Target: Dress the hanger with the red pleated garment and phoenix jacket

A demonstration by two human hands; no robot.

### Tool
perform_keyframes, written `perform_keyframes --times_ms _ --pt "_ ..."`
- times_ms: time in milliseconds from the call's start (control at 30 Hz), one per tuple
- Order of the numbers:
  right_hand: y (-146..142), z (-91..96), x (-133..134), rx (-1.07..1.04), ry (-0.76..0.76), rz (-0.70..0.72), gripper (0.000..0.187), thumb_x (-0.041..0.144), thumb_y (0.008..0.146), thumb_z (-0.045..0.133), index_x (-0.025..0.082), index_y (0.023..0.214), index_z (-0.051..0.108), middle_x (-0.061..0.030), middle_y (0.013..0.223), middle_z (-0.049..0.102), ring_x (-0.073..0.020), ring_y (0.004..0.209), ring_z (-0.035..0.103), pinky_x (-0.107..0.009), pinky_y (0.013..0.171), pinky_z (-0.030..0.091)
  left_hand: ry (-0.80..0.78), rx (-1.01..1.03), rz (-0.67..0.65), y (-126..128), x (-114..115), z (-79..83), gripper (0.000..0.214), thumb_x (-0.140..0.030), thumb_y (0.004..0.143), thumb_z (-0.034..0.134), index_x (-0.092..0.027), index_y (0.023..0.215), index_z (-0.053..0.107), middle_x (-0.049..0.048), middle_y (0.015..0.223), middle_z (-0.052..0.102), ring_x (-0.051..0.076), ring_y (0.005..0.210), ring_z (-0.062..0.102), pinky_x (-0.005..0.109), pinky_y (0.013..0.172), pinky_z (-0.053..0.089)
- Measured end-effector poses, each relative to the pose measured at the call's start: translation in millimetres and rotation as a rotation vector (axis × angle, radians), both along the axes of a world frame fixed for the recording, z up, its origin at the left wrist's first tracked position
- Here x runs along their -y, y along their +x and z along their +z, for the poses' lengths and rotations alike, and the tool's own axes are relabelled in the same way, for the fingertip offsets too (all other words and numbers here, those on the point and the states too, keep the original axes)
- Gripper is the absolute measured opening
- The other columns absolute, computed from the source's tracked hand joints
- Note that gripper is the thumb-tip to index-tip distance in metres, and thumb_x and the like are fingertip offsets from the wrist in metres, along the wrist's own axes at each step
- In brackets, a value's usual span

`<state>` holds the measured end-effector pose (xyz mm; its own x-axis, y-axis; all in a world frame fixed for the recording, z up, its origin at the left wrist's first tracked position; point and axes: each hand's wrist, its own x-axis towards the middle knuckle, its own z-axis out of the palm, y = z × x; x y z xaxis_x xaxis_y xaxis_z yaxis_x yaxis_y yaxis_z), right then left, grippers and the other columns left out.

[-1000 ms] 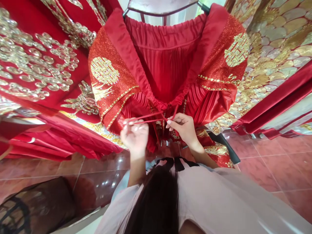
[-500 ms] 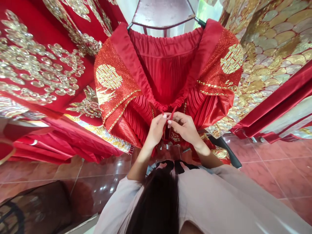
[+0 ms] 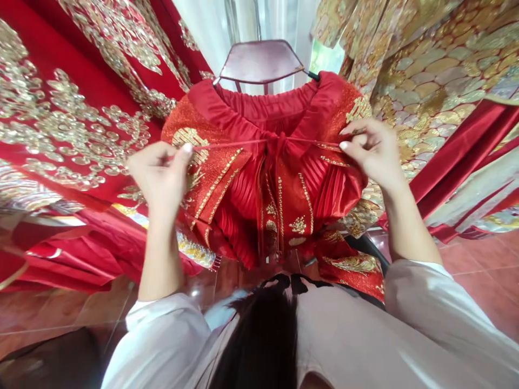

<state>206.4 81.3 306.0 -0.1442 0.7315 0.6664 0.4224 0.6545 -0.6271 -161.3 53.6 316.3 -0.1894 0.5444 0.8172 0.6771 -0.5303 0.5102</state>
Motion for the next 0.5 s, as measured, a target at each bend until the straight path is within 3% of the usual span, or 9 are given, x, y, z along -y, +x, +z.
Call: perform_keyframes --times_ms 67,167,267,367,500 --pt "0 -3.5 -11 0.182 0.078 -0.118 0.013 0.025 0.082 0.058 0.015 0.090 0.062 0.0047 0.052 0.040 -0.0063 0.047 0.033 -0.023 0.052 0.027 -0.002 -0.060 0.146 3 -12 -9.6 0.038 -0.031 0.081 0.066 -0.018 0.053 0.045 -0.0015 0.052 0.035 0.012 0.053 0.030 0.030 0.060 0.030" --pt "-21 -6.2 -15 0.438 0.213 -0.332 0.013 0.022 0.086 0.051 0.016 0.087 0.063 -0.0032 0.066 0.054 -0.0137 0.062 0.047 -0.029 0.063 0.036 0.075 -0.123 0.269 32 -26 -27.1 0.016 -0.031 0.077 0.068 -0.019 0.074 0.059 0.0053 0.074 0.056 0.023 0.076 0.048 0.041 0.081 0.035" --pt "-53 -5.7 -13 0.591 0.353 -0.455 0.020 0.019 0.091 0.043 0.015 0.083 0.061 -0.0098 0.084 0.059 -0.0205 0.082 0.050 -0.033 0.071 0.039 0.014 -0.234 0.098 68 -39 -40.8 0.029 -0.042 0.076 0.069 -0.019 0.093 0.061 0.0121 0.102 0.060 0.031 0.101 0.050 0.045 0.094 0.030" --pt "-78 -7.8 -14 0.694 0.436 -0.441 0.023 0.012 0.092 0.038 0.014 0.085 0.060 -0.0116 0.097 0.058 -0.0214 0.092 0.049 -0.033 0.076 0.039 -0.120 -0.351 -0.081 87 -52 -50.0 0.031 -0.047 0.075 0.069 -0.020 0.089 0.060 0.0132 0.106 0.060 0.034 0.104 0.051 0.046 0.096 0.029" --pt "-94 -15.9 -25 0.765 0.392 -0.372 0.024 0.010 0.094 0.036 0.015 0.089 0.060 -0.0107 0.097 0.057 -0.0225 0.098 0.047 -0.035 0.082 0.039 -0.156 -0.410 -0.088 93 -59 -56.0 0.017 -0.035 0.077 0.066 -0.020 0.081 0.058 0.0136 0.100 0.061 0.035 0.102 0.051 0.049 0.096 0.029"
